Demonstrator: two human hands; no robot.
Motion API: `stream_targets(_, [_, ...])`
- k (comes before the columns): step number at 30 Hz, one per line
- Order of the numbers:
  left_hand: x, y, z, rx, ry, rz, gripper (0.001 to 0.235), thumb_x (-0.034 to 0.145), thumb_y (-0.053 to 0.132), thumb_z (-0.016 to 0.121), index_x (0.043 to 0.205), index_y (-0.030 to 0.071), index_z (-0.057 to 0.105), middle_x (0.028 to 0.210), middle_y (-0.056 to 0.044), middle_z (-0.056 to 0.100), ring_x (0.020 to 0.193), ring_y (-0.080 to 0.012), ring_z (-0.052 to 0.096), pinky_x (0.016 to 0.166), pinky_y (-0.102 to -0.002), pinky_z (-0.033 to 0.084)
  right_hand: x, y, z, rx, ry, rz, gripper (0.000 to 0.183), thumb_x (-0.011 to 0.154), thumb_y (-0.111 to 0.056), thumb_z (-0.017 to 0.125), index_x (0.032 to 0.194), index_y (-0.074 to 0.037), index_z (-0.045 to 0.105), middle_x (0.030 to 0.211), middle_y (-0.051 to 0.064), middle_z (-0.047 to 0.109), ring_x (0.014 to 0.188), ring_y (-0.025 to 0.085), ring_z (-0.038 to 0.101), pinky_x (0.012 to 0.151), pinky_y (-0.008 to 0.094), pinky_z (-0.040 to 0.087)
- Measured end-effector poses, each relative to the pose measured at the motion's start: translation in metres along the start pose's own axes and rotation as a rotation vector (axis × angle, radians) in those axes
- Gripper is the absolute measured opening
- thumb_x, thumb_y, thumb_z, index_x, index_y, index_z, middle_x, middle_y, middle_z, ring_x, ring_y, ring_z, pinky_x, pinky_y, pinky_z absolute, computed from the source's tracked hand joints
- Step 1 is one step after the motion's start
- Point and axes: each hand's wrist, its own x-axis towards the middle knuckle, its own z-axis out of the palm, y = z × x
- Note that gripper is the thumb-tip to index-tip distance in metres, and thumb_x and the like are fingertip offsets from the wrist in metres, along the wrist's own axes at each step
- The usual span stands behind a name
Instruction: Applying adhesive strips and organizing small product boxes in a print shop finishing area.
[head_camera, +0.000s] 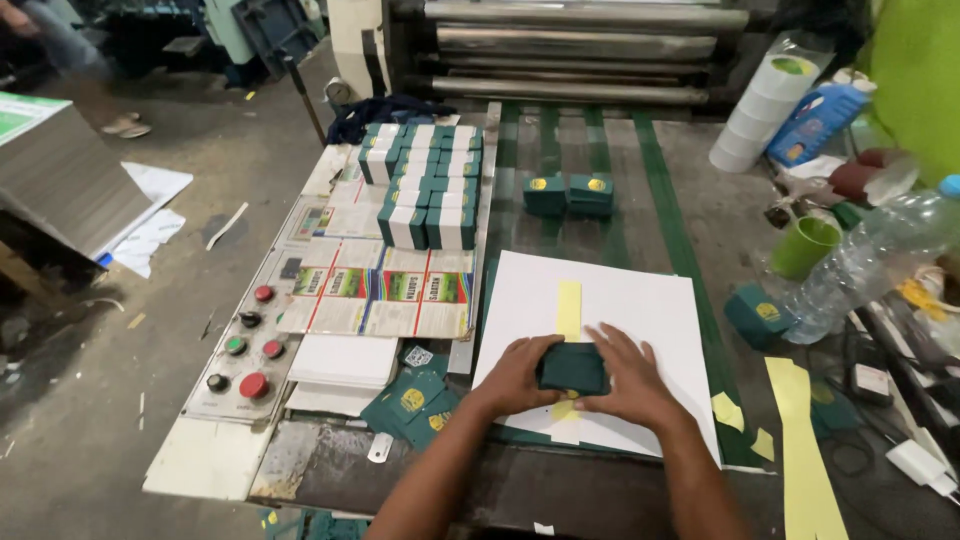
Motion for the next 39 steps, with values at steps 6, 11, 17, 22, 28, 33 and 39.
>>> stream_targets(6, [-0.001, 0.008, -0.005, 0.020, -0.044, 0.033, 0.110, 0.078, 0.039, 0.083, 0.163, 0.005, 0.023, 0.156, -0.024, 0.045, 0.145, -0.0368, 0.044, 0.125, -0.049, 0.023, -0.006, 0.026, 0.043, 0.234, 0.056, 0.101, 0.121, 0.074, -0.052, 0.083, 0.164, -0.026, 0.007, 0.163, 0.013, 0.034, 0.153, 0.027, 0.030, 0.128, 0.050, 0.003])
stream_targets(11, [-0.001, 0.000, 0.012, 0.124, -0.042, 0.059, 0.113, 0.083, 0.037, 0.081, 0.162, -0.001, 0.011, 0.164, -0.029, 0.028, 0.153, -0.0423, 0.030, 0.122, -0.054, 0.020, -0.002, 0.026, 0.058, 0.157, 0.157, -0.005, 0.116, 0.080, -0.053, 0.077, 0.163, -0.018, 0.003, 0.164, 0.016, 0.028, 0.153, 0.029, 0.025, 0.123, 0.052, -0.001])
stream_targets(17, [-0.003, -0.001, 0.020, 0.136, -0.044, 0.000, 0.114, 0.084, 0.035, 0.078, 0.160, -0.004, 0.004, 0.166, -0.031, 0.021, 0.155, -0.0440, 0.022, 0.121, -0.060, 0.018, -0.002, 0.026, 0.063, 0.122, 0.184, -0.041, 0.105, 0.085, -0.054, 0.072, 0.163, -0.017, 0.012, 0.167, 0.014, 0.028, 0.155, 0.027, 0.023, 0.122, 0.055, 0.001])
stream_targets(22, [-0.016, -0.012, 0.042, 0.130, -0.035, -0.053, 0.110, 0.088, 0.036, 0.076, 0.163, -0.003, 0.006, 0.166, -0.030, 0.026, 0.151, -0.0403, 0.031, 0.122, -0.062, 0.022, -0.004, 0.041, 0.081, 0.134, 0.214, -0.038, 0.105, 0.085, -0.055, 0.072, 0.162, -0.011, 0.017, 0.165, 0.015, 0.031, 0.153, 0.029, 0.028, 0.120, 0.060, 0.004])
stream_targets(28, [-0.016, -0.002, 0.031, 0.294, -0.028, -0.005, 0.103, 0.089, 0.033, 0.077, 0.163, 0.000, 0.014, 0.165, -0.029, 0.029, 0.156, -0.0415, 0.029, 0.123, -0.057, 0.026, -0.009, 0.037, 0.077, 0.120, 0.253, -0.092, 0.102, 0.088, -0.052, 0.072, 0.164, -0.011, 0.018, 0.168, 0.016, 0.032, 0.155, 0.030, 0.030, 0.121, 0.063, 0.007])
stream_targets(33, [-0.016, 0.014, 0.019, 0.219, -0.026, 0.055, 0.112, 0.081, 0.031, 0.081, 0.155, -0.005, 0.005, 0.160, -0.034, 0.023, 0.151, -0.0460, 0.022, 0.118, -0.059, 0.018, -0.009, 0.037, 0.071, 0.124, 0.221, -0.163, 0.115, 0.086, -0.050, 0.076, 0.164, -0.008, 0.004, 0.169, 0.022, 0.023, 0.155, 0.035, 0.023, 0.118, 0.064, 0.002])
stream_targets(39, [-0.013, 0.014, 0.024, 0.131, -0.018, -0.178, 0.113, 0.088, 0.034, 0.070, 0.160, -0.014, -0.003, 0.163, -0.027, 0.030, 0.154, -0.0369, 0.028, 0.129, -0.056, 0.015, -0.012, 0.023, 0.057, 0.244, 0.175, -0.019, 0.123, 0.083, -0.051, 0.076, 0.164, -0.003, -0.003, 0.166, 0.023, 0.026, 0.156, 0.031, 0.023, 0.126, 0.057, -0.003])
